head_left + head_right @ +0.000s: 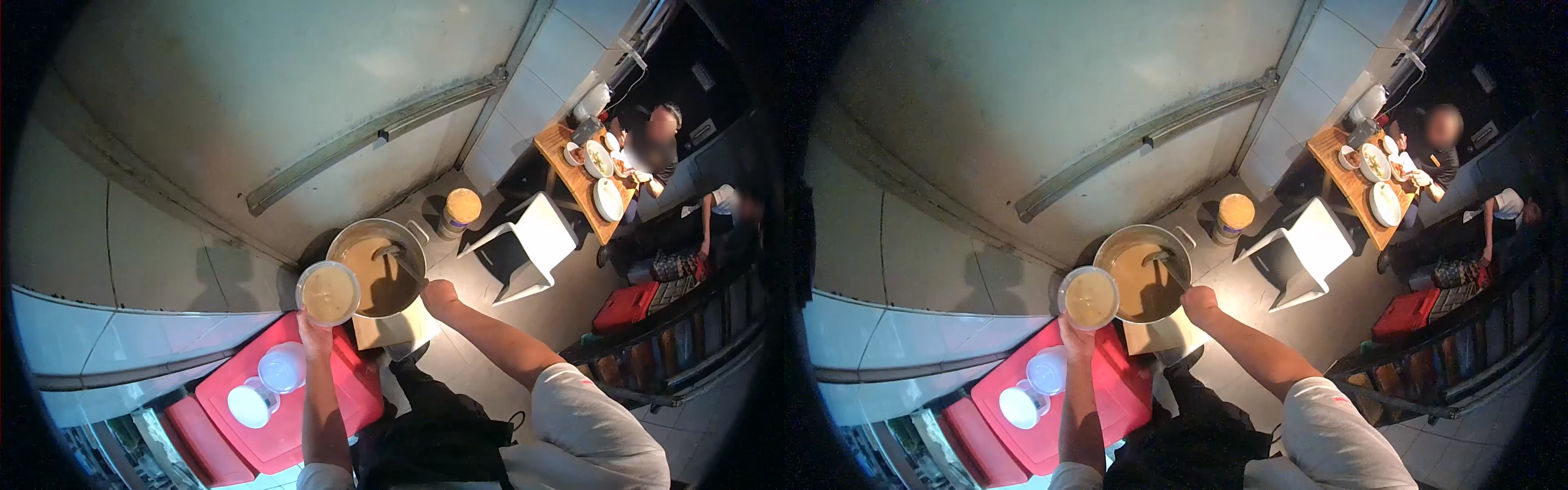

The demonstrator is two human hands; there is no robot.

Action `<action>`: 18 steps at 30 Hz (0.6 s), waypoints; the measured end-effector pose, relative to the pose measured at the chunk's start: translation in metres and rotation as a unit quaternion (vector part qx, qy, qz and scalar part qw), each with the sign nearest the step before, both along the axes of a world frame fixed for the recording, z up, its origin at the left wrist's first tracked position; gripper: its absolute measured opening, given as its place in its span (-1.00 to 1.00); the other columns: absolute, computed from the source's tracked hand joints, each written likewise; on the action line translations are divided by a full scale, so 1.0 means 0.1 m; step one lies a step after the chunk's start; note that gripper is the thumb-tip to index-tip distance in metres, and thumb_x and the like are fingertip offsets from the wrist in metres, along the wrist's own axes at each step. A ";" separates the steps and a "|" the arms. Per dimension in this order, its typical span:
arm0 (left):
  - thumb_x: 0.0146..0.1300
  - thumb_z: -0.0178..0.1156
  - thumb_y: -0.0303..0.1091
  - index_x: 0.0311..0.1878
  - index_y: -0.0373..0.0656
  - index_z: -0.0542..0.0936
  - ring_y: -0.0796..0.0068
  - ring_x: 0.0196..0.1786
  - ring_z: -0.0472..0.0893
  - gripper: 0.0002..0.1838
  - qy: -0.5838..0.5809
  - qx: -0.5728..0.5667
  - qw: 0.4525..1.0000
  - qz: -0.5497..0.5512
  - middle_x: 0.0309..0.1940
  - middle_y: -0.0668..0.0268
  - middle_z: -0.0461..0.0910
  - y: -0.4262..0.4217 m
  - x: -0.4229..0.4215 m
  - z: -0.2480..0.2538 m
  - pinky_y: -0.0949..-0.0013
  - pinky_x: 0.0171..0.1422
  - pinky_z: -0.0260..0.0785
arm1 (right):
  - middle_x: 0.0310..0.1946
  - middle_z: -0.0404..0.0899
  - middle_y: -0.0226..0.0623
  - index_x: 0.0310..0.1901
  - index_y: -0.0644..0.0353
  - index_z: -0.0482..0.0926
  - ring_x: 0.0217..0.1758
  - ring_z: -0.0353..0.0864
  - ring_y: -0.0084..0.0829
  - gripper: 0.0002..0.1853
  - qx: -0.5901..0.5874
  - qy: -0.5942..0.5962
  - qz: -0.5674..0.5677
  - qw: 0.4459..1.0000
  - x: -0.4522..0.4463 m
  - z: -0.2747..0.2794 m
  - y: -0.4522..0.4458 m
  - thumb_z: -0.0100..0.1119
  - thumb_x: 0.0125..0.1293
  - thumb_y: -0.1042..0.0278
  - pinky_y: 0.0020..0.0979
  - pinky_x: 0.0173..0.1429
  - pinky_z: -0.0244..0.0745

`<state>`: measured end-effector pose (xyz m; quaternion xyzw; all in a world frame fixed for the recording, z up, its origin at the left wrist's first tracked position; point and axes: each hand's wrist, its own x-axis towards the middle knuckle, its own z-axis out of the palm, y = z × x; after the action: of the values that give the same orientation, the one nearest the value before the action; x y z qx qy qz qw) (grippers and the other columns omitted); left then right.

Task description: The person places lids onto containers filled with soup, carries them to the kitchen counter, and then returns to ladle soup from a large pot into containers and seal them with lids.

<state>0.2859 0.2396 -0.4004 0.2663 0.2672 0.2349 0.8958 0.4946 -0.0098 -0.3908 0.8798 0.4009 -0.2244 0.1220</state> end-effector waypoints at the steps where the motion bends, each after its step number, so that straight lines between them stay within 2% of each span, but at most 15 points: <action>1: 0.38 0.14 0.11 0.46 -0.13 0.34 0.26 0.43 0.45 -0.28 -0.002 -0.001 1.000 -0.003 0.40 0.24 0.45 0.01 -0.02 -0.01 0.04 0.47 0.34 | -0.24 0.77 -0.14 -0.21 0.16 0.77 -0.15 0.79 -0.17 -0.75 -0.002 0.006 0.013 1.000 -0.02 -0.02 0.00 0.06 0.36 0.36 -0.11 -0.15 0.69; 9: 0.39 0.14 0.09 0.46 -0.14 0.34 0.25 0.43 0.44 -0.29 -0.011 -0.008 1.000 0.006 0.40 0.24 0.45 -0.04 -0.06 0.05 0.04 0.48 0.33 | -0.16 0.78 -0.10 -0.18 0.22 0.77 -0.03 0.79 -0.16 -0.77 -0.067 0.113 0.035 0.991 0.11 0.45 0.01 0.15 0.24 0.41 -0.13 -0.07 0.70; 12: 0.39 0.13 0.09 0.46 -0.12 0.35 0.25 0.43 0.44 -0.30 -0.008 0.001 1.000 0.005 0.39 0.25 0.46 -0.04 -0.07 0.13 0.04 0.48 0.33 | -0.32 0.76 -0.04 -0.21 0.32 0.75 -0.20 0.81 -0.18 -0.76 -0.025 0.164 0.046 0.985 0.18 0.44 0.04 0.15 0.16 0.45 -0.16 -0.21 0.70; 15: 0.38 0.14 0.10 0.45 -0.11 0.36 0.26 0.44 0.44 -0.30 0.009 0.004 1.000 0.009 0.39 0.26 0.46 0.00 -0.08 0.13 0.04 0.49 0.32 | -0.50 0.70 0.00 -0.30 0.41 0.71 -0.45 0.76 -0.20 -0.78 -0.061 0.275 -0.072 0.957 0.33 0.55 0.09 0.11 0.10 0.49 -0.22 -0.41 0.65; 16: 0.37 0.14 0.10 0.45 -0.11 0.37 0.26 0.44 0.44 -0.30 0.017 0.004 1.000 0.012 0.39 0.26 0.46 0.02 -0.09 0.12 0.04 0.49 0.32 | -0.65 0.60 -0.07 -0.41 0.43 0.66 -0.66 0.62 -0.25 -0.83 -0.042 0.294 -0.069 0.952 0.39 0.36 0.06 0.13 0.08 0.50 -0.26 -0.59 0.52; 18: 0.41 0.08 0.12 0.45 -0.12 0.36 0.24 0.42 0.46 -0.31 0.018 0.013 0.999 0.024 0.39 0.25 0.46 0.06 -0.09 0.06 0.02 0.44 0.38 | -0.64 0.61 -0.12 -0.41 0.40 0.68 -0.64 0.62 -0.30 -0.80 -0.062 0.339 -0.114 0.932 0.52 0.26 0.05 0.21 0.05 0.41 -0.26 -0.54 0.54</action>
<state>0.2767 0.2461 -0.3940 0.2758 0.2865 0.2550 0.8814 0.5470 -0.0044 -0.3644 0.7818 0.3004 -0.5464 0.0061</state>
